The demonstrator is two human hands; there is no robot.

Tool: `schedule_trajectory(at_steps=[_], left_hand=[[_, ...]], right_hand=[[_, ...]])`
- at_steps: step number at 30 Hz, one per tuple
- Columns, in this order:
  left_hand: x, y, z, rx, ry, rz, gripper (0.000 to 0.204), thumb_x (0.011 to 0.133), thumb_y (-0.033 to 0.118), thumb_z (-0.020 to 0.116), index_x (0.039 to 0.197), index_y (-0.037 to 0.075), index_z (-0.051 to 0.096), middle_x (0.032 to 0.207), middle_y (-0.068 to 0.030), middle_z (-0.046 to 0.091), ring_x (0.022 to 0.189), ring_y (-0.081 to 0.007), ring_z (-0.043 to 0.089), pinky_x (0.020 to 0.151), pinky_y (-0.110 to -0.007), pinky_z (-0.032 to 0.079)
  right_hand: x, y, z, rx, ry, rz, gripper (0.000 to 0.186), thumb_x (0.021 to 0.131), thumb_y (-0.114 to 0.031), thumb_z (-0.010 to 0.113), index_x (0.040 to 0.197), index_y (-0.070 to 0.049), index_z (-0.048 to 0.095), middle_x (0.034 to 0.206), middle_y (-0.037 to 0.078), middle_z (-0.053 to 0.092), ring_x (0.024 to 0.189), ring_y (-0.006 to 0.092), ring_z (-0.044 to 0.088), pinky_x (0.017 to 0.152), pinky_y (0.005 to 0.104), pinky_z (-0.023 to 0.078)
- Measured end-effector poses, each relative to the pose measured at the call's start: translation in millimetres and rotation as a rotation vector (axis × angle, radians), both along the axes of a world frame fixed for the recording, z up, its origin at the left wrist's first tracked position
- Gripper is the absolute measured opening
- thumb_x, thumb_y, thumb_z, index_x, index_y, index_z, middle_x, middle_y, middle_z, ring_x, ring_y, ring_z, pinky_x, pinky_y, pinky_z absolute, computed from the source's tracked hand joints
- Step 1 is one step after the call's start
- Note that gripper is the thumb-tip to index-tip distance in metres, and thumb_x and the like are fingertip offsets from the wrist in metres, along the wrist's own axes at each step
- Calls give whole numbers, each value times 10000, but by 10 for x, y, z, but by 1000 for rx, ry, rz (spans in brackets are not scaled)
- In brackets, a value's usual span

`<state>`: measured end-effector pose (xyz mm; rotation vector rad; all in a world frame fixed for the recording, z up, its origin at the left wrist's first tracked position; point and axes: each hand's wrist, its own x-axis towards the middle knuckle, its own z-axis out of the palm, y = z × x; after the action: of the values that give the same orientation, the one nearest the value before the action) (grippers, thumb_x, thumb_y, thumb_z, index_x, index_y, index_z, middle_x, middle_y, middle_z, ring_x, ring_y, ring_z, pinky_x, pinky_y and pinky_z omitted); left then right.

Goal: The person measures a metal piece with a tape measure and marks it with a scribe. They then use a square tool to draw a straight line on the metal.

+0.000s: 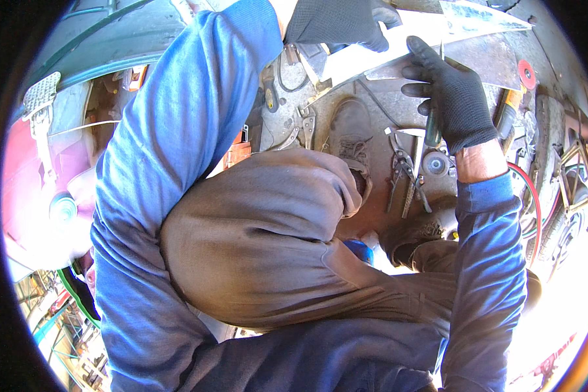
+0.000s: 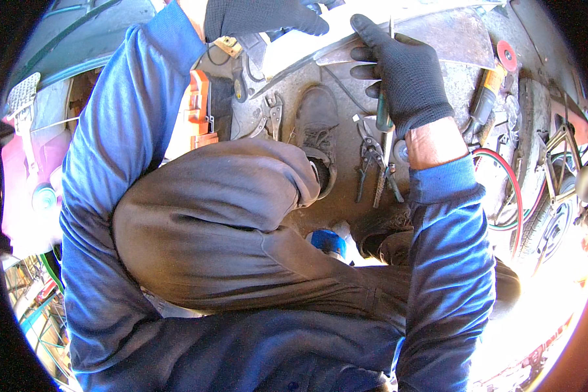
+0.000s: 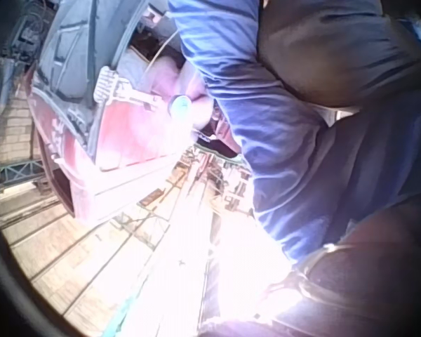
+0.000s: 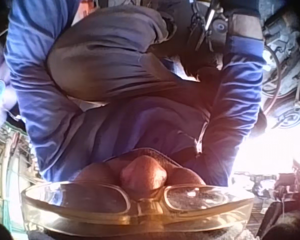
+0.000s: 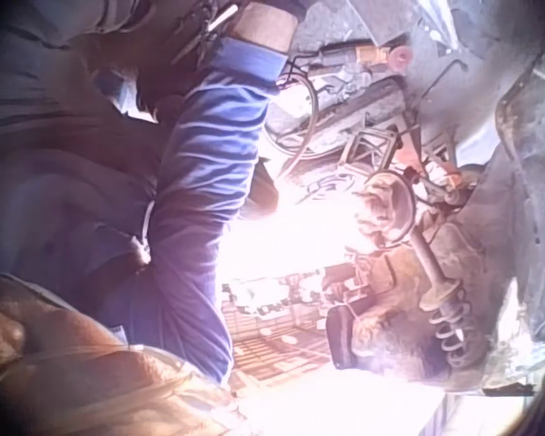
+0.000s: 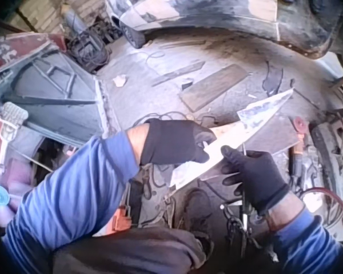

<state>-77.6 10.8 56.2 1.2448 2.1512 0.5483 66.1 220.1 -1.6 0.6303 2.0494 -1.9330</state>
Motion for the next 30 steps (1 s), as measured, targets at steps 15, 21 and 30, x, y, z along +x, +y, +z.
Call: schedule_trajectory(at_steps=[15, 21, 30], left_hand=[[27, 10, -108, -38, -25, 10, 277, 911, 247, 741, 1090, 38, 706, 948, -176, 745, 855, -278, 702, 810, -448, 546], [74, 13, -95, 10, -1, 15, 260, 911, 257, 747, 1060, 47, 709, 904, -163, 742, 809, -286, 698, 780, -449, 546], [112, 10, -105, -19, 43, 70, 294, 914, 266, 744, 1114, 51, 755, 970, -200, 785, 852, -332, 750, 801, -460, 566]], right_hand=[[20, 0, -12, 7, -37, 11, 650, 961, -626, 795, 1172, -11, 792, 1090, 104, 823, 843, 151, 773, 634, 271, 554], [17, -9, -18, 10, -28, 9, 606, 966, -595, 803, 1137, -14, 792, 1053, 101, 823, 817, 155, 778, 613, 269, 556], [11, -3, -3, 20, -49, 29, 657, 976, -625, 779, 1174, 1, 783, 1101, 111, 820, 851, 159, 773, 645, 268, 558]])
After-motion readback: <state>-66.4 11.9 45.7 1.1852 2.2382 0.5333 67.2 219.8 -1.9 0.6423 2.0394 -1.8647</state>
